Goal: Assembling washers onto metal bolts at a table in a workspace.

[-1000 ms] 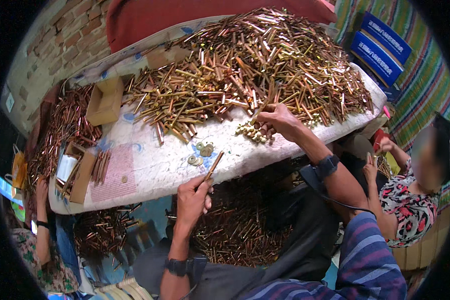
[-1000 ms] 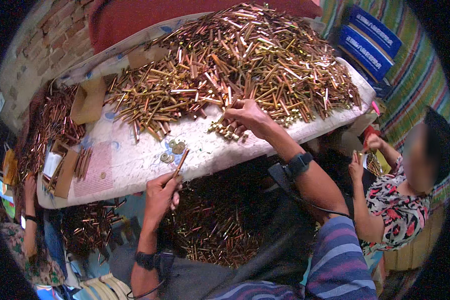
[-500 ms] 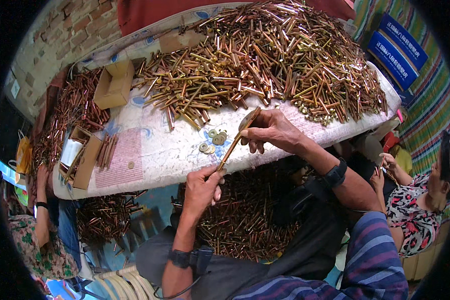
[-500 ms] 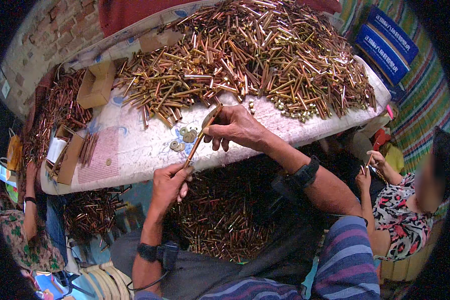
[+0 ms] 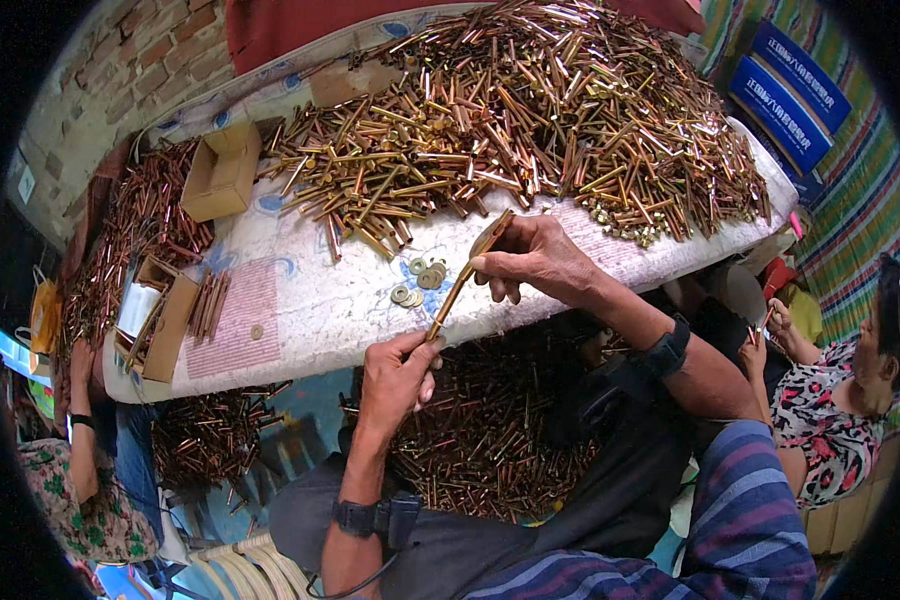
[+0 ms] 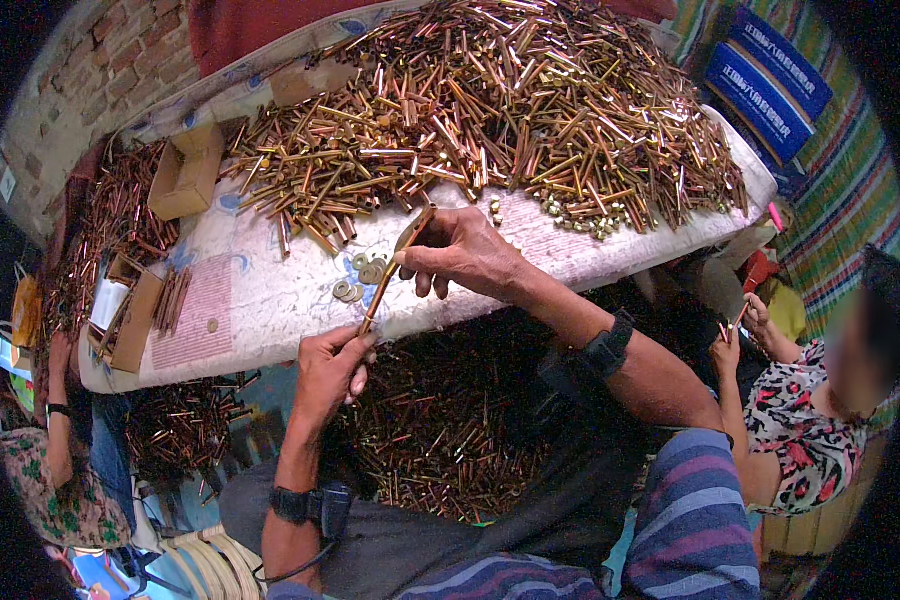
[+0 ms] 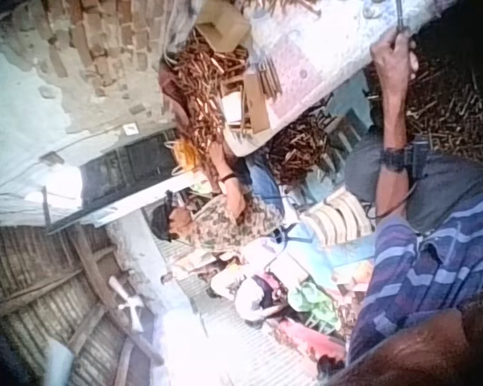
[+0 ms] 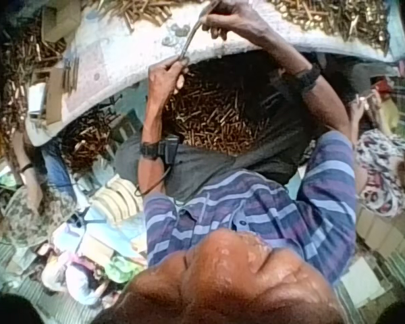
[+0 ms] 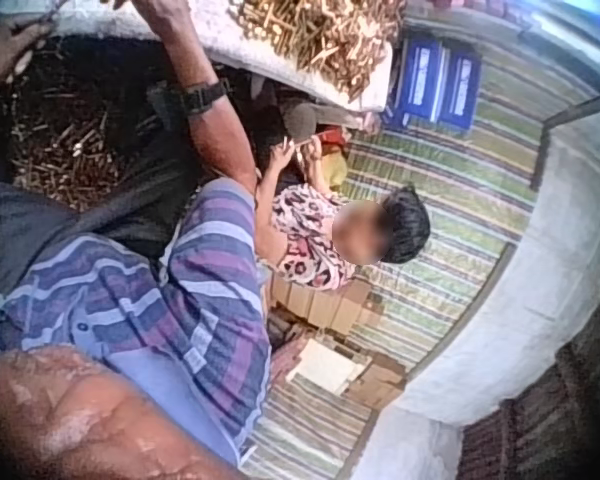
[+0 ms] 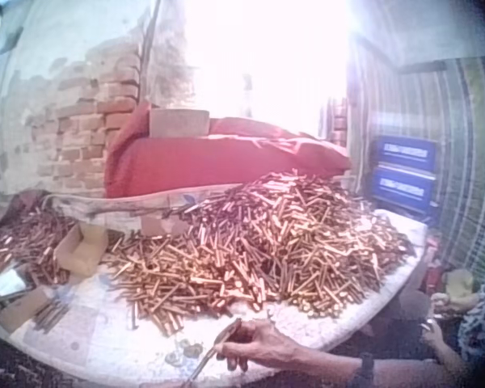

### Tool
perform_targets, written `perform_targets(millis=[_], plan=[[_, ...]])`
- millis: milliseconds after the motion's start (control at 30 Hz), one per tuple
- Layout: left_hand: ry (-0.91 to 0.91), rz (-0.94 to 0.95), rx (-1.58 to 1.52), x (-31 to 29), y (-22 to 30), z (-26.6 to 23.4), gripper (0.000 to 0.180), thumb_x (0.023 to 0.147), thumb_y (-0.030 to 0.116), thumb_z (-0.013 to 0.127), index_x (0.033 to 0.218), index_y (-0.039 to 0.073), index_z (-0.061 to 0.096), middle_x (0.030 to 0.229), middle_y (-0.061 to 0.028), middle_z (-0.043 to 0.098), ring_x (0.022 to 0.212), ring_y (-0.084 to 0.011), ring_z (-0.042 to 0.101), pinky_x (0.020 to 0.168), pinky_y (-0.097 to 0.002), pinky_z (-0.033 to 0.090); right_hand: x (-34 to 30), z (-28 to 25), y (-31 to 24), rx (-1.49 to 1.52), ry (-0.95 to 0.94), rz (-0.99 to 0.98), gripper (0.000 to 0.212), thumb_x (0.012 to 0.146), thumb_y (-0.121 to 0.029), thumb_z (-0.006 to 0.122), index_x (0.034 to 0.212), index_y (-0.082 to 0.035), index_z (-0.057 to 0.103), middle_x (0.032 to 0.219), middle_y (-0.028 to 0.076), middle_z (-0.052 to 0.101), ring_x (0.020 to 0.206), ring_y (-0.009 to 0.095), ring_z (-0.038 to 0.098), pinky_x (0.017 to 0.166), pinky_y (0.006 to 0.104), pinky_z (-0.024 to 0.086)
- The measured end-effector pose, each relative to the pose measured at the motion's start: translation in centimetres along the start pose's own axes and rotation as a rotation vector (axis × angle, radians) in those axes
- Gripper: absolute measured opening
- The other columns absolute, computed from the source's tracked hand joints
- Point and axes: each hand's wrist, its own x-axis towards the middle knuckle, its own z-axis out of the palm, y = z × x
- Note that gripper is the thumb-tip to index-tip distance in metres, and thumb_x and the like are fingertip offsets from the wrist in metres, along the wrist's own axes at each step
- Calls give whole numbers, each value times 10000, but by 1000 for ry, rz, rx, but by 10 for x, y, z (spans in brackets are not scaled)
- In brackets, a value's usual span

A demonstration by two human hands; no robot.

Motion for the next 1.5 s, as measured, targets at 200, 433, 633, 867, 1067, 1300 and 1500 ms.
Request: perform_targets(millis=[200, 433, 633, 867, 1067, 1300, 1500], plan=[[-11, -13, 23, -2, 5, 1, 229, 976, 166, 648, 838, -14, 683, 615, 14, 570, 437, -43, 500, 369, -226, 330, -1, 2, -2, -95, -4, 7, 260, 940, -226, 714, 1003, 21, 666, 843, 80, 714, 673, 126, 693, 535, 256, 531], [-5, -9, 30, -2, 5, 7, 210, 972, 157, 651, 891, -28, 709, 619, 12, 577, 437, -49, 497, 380, -227, 335, -3, 21, 11, -189, -94, 74, 237, 904, -191, 720, 1029, 10, 704, 760, 36, 688, 626, 87, 626, 540, 263, 502], [51, -16, 85, -6, 17, 15, 194, 965, 142, 647, 1053, -16, 718, 659, 8, 599, 480, -57, 526, 404, -233, 385, -3, 41, 25, -223, -162, -144, 313, 884, -238, 723, 1027, 39, 699, 713, 54, 660, 614, 99, 607, 529, 283, 484], [-84, -26, 75, -5, 5, 9, 202, 988, 166, 619, 1042, -11, 700, 655, 7, 588, 490, -55, 533, 402, -232, 406, 3, 38, 35, -429, -210, -95, 370, 843, -301, 737, 977, 43, 708, 656, 78, 641, 591, 115, 587, 519, 325, 476], [-43, -36, 77, -4, 3, 5, 250, 1009, 209, 606, 909, -9, 676, 612, 2, 566, 458, -50, 505, 385, -225, 401, 10, -4, 6, -349, -180, 121, 403, 848, -254, 684, 1116, 47, 696, 779, 125, 712, 655, 170, 665, 615, 334, 548], [-5, -15, 49, -3, -2, 0, 275, 1009, 246, 620, 956, -14, 692, 683, -1, 600, 470, -39, 503, 372, -211, 380, 31, -37, 48, -1249, 164, -131, 271, 880, -248, 666, 1048, -38, 699, 796, 216, 695, 751, 400, 685, 678, 479, 536], [21, -11, 28, -3, -6, -2, 267, 1008, 230, 616, 963, -22, 691, 636, -2, 575, 446, -43, 494, 369, -217, 376, 36, -34, 52, -1343, 142, -152, 214, 855, -224, 657, 868, -13, 628, 731, 223, 658, 716, 428, 662, 652, 515, 511]])
